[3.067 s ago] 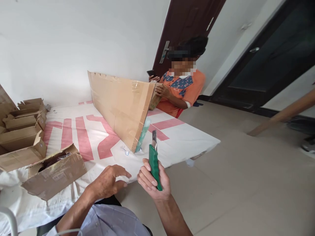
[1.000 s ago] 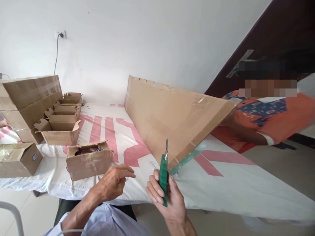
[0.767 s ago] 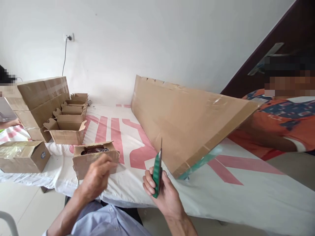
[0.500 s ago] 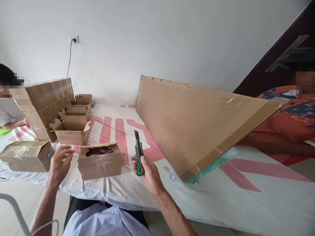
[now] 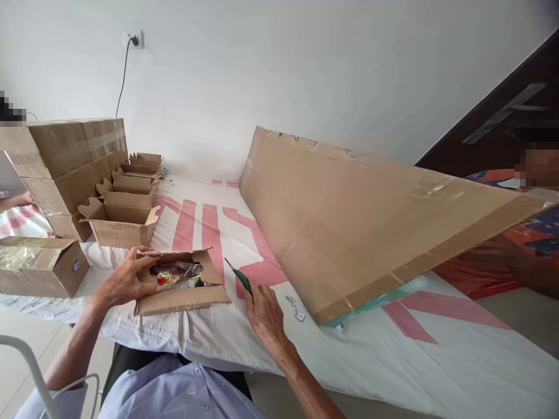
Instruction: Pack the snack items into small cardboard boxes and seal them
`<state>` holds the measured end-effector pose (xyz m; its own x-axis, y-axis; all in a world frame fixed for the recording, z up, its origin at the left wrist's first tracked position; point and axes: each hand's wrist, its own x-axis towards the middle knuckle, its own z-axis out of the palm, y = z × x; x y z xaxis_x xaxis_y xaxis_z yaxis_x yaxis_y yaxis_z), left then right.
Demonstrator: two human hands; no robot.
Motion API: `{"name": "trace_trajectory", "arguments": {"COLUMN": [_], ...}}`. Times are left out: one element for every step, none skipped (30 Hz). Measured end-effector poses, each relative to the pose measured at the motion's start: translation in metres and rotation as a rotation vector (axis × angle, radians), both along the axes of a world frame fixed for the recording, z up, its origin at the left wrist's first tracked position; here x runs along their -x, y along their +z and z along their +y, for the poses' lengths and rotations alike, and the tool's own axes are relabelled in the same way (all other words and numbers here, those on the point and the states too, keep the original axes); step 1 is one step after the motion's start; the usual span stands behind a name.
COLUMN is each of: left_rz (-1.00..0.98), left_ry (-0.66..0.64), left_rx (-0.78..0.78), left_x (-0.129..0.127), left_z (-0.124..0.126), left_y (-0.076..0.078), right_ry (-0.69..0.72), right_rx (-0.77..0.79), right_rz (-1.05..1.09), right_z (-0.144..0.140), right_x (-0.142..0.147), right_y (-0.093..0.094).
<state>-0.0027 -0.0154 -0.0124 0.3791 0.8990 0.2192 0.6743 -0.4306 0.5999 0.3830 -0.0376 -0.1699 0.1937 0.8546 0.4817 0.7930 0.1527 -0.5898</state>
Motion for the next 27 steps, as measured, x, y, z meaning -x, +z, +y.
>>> {"name": "trace_trajectory", "arguments": {"left_rz": [0.056, 0.108, 0.154, 0.193, 0.225, 0.251, 0.268, 0.277, 0.279, 0.274, 0.263, 0.243, 0.213, 0.172, 0.123, 0.069, 0.02, -0.023, -0.061, -0.091, -0.114, -0.125, -0.123, -0.105, -0.073, -0.036, -0.001], "left_ry": [0.024, 0.048, 0.07, 0.089, 0.102, 0.112, 0.119, 0.126, 0.134, 0.142, 0.15, 0.156, 0.154, 0.143, 0.124, 0.102, 0.078, 0.056, 0.039, 0.028, 0.022, 0.02, 0.021, 0.03, 0.042, 0.061, 0.084], "left_rx": [-0.003, -0.007, -0.01, -0.011, -0.007, 0.002, 0.012, 0.018, 0.02, 0.014, 0.002, -0.014, -0.03, -0.04, -0.045, -0.043, -0.034, -0.023, -0.017, -0.018, -0.027, -0.037, -0.045, -0.048, -0.046, -0.043, -0.045], "left_x": [-0.003, -0.007, -0.011, -0.014, -0.018, -0.022, -0.024, -0.026, -0.026, -0.026, -0.024, -0.021, -0.017, -0.012, -0.007, -0.001, 0.005, 0.01, 0.014, 0.018, 0.021, 0.023, 0.024, 0.024, 0.023, 0.022, 0.021], "left_z": [0.001, 0.002, 0.002, 0.002, 0.001, 0.0, -0.001, -0.002, -0.002, -0.003, -0.003, -0.003, -0.004, -0.005, -0.005, -0.007, -0.008, -0.009, -0.01, -0.01, -0.01, -0.009, -0.009, -0.007, -0.006, -0.005, -0.004], "left_y": [0.002, 0.004, 0.007, 0.01, 0.013, 0.016, 0.018, 0.02, 0.021, 0.021, 0.021, 0.019, 0.018, 0.016, 0.014, 0.012, 0.01, 0.009, 0.009, 0.009, 0.009, 0.009, 0.009, 0.01, 0.01, 0.01, 0.009], "right_ry": [-0.015, -0.014, 0.003, 0.035, 0.079, 0.136, 0.205, 0.298, 0.407, 0.516, 0.619, 0.705, 0.767, 0.803, 0.817, 0.815, 0.806, 0.797, 0.785, 0.775, 0.765, 0.763, 0.769, 0.784, 0.802, 0.816, 0.821], "right_rx": [0.031, 0.046, 0.034, -0.004, -0.062, -0.13, -0.191, -0.223, -0.227, -0.219, -0.203, -0.189, -0.178, -0.169, -0.163, -0.156, -0.144, -0.128, -0.111, -0.098, -0.087, -0.081, -0.078, -0.073, -0.064, -0.049, -0.03], "right_rz": [-0.072, -0.118, -0.132, -0.115, -0.075, -0.018, 0.034, 0.071, 0.088, 0.085, 0.064, 0.033, -0.001, -0.037, -0.071, -0.101, -0.126, -0.145, -0.156, -0.163, -0.175, -0.2, -0.242, -0.299, -0.363, -0.426, -0.483], "right_z": [-0.004, -0.007, -0.009, -0.01, -0.01, -0.01, -0.009, -0.009, -0.009, -0.01, -0.012, -0.014, -0.016, -0.018, -0.02, -0.022, -0.024, -0.025, -0.025, -0.024, -0.021, -0.018, -0.014, -0.01, -0.005, 0.0, 0.004], "right_x": [-0.002, -0.002, -0.001, 0.003, 0.008, 0.015, 0.023, 0.032, 0.04, 0.048, 0.055, 0.061, 0.064, 0.066, 0.067, 0.067, 0.066, 0.065, 0.065, 0.066, 0.068, 0.071, 0.075, 0.079, 0.084, 0.088, 0.091], "right_y": [-0.006, -0.008, -0.005, 0.002, 0.014, 0.029, 0.047, 0.065, 0.083, 0.098, 0.111, 0.12, 0.126, 0.128, 0.129, 0.128, 0.128, 0.127, 0.127, 0.128, 0.13, 0.132, 0.136, 0.139, 0.143, 0.147, 0.151]}}
